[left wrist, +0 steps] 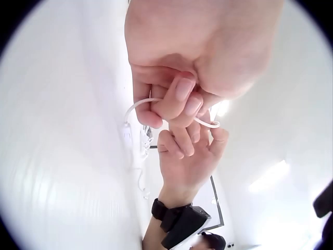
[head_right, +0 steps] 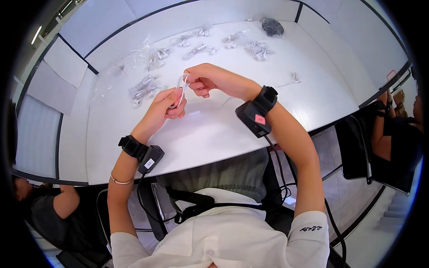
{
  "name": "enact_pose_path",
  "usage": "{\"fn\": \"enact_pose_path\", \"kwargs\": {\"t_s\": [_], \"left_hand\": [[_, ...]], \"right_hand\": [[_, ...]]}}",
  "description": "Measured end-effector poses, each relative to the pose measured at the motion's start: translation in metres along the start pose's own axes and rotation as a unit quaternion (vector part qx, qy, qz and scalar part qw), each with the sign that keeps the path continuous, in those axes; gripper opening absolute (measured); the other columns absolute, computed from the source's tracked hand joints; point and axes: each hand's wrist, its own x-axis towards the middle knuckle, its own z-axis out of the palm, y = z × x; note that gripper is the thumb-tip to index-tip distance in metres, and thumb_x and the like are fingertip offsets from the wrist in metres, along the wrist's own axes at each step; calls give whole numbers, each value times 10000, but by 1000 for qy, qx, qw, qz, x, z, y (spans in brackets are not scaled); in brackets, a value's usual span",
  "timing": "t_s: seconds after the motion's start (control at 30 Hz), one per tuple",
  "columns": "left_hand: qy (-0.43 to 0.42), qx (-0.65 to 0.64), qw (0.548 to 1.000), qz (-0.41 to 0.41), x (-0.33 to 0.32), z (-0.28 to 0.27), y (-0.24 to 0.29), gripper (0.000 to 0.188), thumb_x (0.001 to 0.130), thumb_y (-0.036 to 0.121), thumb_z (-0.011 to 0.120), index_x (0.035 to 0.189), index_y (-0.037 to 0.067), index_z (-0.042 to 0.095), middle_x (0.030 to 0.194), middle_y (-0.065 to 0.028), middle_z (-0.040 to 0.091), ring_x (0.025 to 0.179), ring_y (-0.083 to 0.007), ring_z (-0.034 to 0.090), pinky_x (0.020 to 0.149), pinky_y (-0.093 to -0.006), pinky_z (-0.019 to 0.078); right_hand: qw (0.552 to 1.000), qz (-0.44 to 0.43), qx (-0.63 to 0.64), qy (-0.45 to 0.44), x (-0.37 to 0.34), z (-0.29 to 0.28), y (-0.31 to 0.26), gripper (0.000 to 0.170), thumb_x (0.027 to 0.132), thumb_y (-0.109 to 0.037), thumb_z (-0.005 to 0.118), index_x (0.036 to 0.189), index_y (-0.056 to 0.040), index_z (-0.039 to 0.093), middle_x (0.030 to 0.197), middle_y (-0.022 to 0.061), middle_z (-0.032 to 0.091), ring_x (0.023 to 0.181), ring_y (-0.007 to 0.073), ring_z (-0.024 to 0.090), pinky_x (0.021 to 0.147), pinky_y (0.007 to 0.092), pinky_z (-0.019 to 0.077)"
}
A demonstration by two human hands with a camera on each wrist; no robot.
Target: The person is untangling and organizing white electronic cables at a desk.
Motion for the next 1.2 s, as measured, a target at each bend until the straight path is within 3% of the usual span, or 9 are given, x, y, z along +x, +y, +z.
{"fn": "enact_pose_path", "kwargs": {"t_s": [0.1, 0.53, 0.73, 0.83, 1.03, 1.2], "left_hand": [[23, -4, 1000, 3, 3, -1, -6, 366, 956, 359, 386, 686, 112, 379, 523, 47, 289, 444, -59, 232, 550, -236, 377], [78, 28, 997, 2, 5, 8, -9, 348, 956, 353, 385, 720, 99, 403, 520, 36, 321, 427, -60, 254, 526, -230, 374], [58, -8, 998, -8, 5, 4, -10, 309, 953, 330, 388, 749, 100, 420, 509, 41, 321, 411, -53, 244, 516, -226, 372], [60, -20, 998, -19, 5, 6, -7, 273, 945, 297, 389, 758, 101, 422, 506, 43, 319, 406, -49, 241, 518, -227, 373], [51, -31, 998, -27, 5, 7, -9, 236, 927, 266, 392, 754, 107, 414, 511, 41, 309, 397, -48, 234, 521, -235, 377], [40, -39, 998, -30, 6, 7, -10, 252, 920, 276, 409, 724, 119, 383, 518, 33, 305, 393, -54, 235, 546, -244, 388]], "right_hand": [[999, -7, 3, 35, 6, 4, 7, 174, 840, -233, 428, 756, -81, 441, 604, -37, 259, 531, 90, 292, 523, 234, 274], [992, 23, 23, 120, 19, 7, 24, 217, 812, -259, 427, 670, -150, 303, 580, -59, 210, 494, 69, 206, 451, 234, 174], [986, -29, 19, 163, 21, 19, 29, 231, 832, -274, 422, 672, -147, 314, 573, -62, 207, 500, 64, 194, 452, 241, 163], [987, -6, 41, 154, 20, 14, 29, 240, 850, -297, 444, 696, -126, 376, 581, -58, 247, 504, 61, 209, 450, 231, 174], [978, -104, -49, 174, 20, 21, 36, 315, 915, -347, 448, 785, -61, 475, 625, -42, 333, 534, 54, 264, 460, 211, 240], [965, -139, -129, 182, 24, 18, 38, 359, 934, -363, 442, 747, -58, 477, 612, -41, 347, 537, 45, 287, 461, 209, 251]]}}
